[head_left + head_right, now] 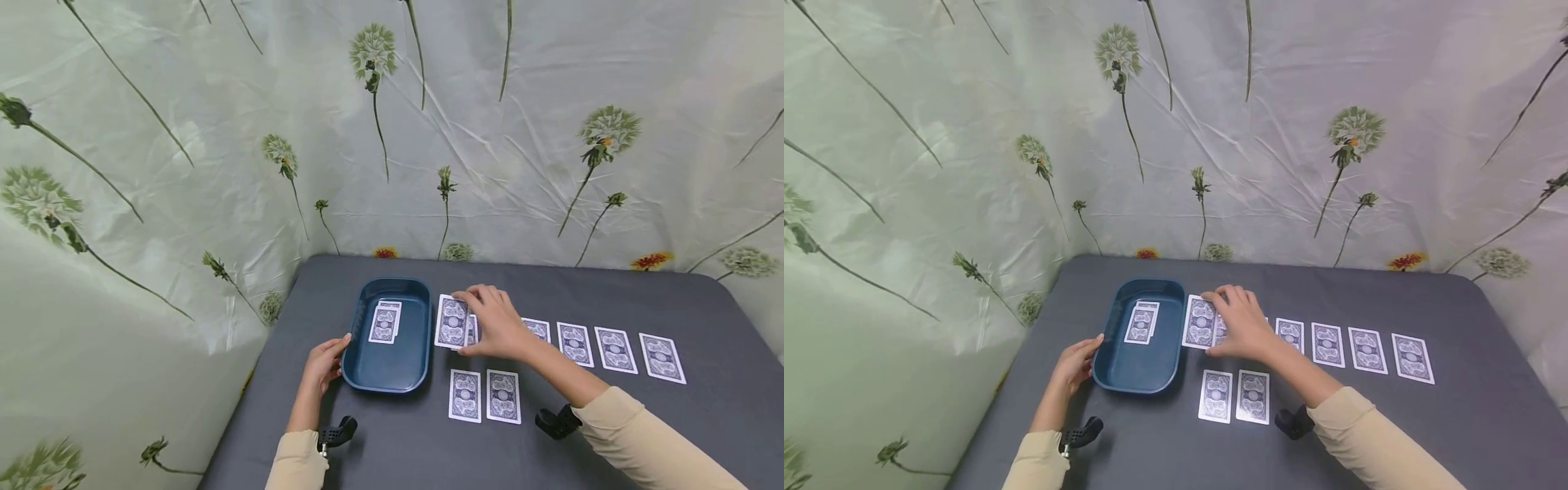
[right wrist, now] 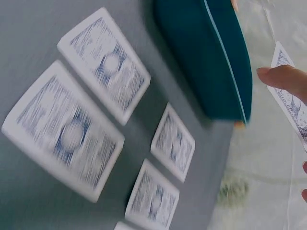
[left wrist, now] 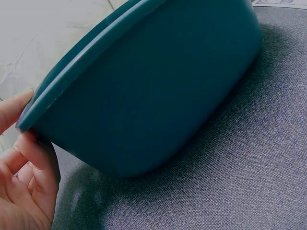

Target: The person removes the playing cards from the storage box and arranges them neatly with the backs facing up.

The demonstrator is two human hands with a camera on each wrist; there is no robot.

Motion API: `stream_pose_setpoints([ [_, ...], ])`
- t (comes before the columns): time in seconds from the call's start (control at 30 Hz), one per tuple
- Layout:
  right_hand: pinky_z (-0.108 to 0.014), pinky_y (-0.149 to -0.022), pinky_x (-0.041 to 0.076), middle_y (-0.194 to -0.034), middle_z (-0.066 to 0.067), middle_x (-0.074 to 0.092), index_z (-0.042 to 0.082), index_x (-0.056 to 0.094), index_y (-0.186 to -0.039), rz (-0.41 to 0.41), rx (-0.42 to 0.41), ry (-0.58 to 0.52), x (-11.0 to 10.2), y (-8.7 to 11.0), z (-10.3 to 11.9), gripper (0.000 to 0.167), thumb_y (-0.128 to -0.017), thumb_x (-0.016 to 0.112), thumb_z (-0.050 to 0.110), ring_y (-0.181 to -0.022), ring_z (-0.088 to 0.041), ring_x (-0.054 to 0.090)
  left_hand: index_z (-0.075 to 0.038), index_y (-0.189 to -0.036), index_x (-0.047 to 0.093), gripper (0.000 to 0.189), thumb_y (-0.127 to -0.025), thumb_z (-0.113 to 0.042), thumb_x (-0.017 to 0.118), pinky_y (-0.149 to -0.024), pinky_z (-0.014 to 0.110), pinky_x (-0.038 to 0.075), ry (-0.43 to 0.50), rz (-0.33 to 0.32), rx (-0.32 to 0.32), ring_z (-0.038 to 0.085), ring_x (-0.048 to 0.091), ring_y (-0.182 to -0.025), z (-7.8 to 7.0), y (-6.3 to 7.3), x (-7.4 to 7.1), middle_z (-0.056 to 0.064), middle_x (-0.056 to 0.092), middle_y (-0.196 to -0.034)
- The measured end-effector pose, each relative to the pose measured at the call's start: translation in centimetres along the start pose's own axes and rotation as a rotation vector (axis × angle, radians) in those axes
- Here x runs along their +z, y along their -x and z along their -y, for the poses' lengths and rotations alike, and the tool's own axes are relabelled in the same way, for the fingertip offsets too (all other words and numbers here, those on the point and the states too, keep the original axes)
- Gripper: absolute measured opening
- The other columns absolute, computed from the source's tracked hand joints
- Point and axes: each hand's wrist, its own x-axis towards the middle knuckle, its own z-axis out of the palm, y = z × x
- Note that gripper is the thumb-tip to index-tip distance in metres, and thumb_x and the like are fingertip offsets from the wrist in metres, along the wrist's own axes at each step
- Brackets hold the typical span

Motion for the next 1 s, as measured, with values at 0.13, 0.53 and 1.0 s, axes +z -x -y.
stream_pose_setpoints([
  [0.13, -0.051, -0.090, 0.030, -0.119, -0.014, 0.045, 0.012, 0.046, -0.130, -0.007, 0.036, 0.040, -1.5, 1.6, -1.8, 0.097, -0.050, 0.086, 0.047, -0.108, -0.031, 0.041, -0.004, -0.092, 0.063, 0.037, -0.079, -0.038, 0.071, -0.049, 0.023, 0.039, 0.007, -0.001, -0.005, 0.010, 0.046, -0.053, 0.0, 0.0, -0.4, -0.003, 0.052, -0.066],
  [0.53, -0.050, -0.077, 0.034, -0.111, -0.017, 0.047, 0.009, 0.049, -0.125, -0.057, 0.113, 0.137, -5.1, 7.1, -6.5, 0.094, -0.047, 0.088, 0.043, -0.098, -0.034, 0.044, -0.004, -0.093, 0.062, 0.039, -0.080, -0.039, 0.070, -0.048, 0.022, 0.038, -0.005, -0.003, -0.020, 0.009, 0.045, -0.052, 0.1, 0.3, -0.2, -0.003, 0.052, -0.065],
  [1.0, -0.043, -0.071, 0.041, -0.098, -0.004, 0.051, 0.008, 0.058, -0.119, 0.099, 0.049, 0.131, -1.3, 15.7, -9.3, 0.094, -0.039, 0.088, 0.048, -0.086, -0.021, 0.050, -0.005, -0.092, 0.063, 0.038, -0.081, -0.040, 0.068, -0.049, 0.023, 0.037, -0.020, 0.006, -0.009, 0.011, 0.044, -0.054, -0.1, 0.4, 0.4, -0.002, 0.052, -0.066],
])
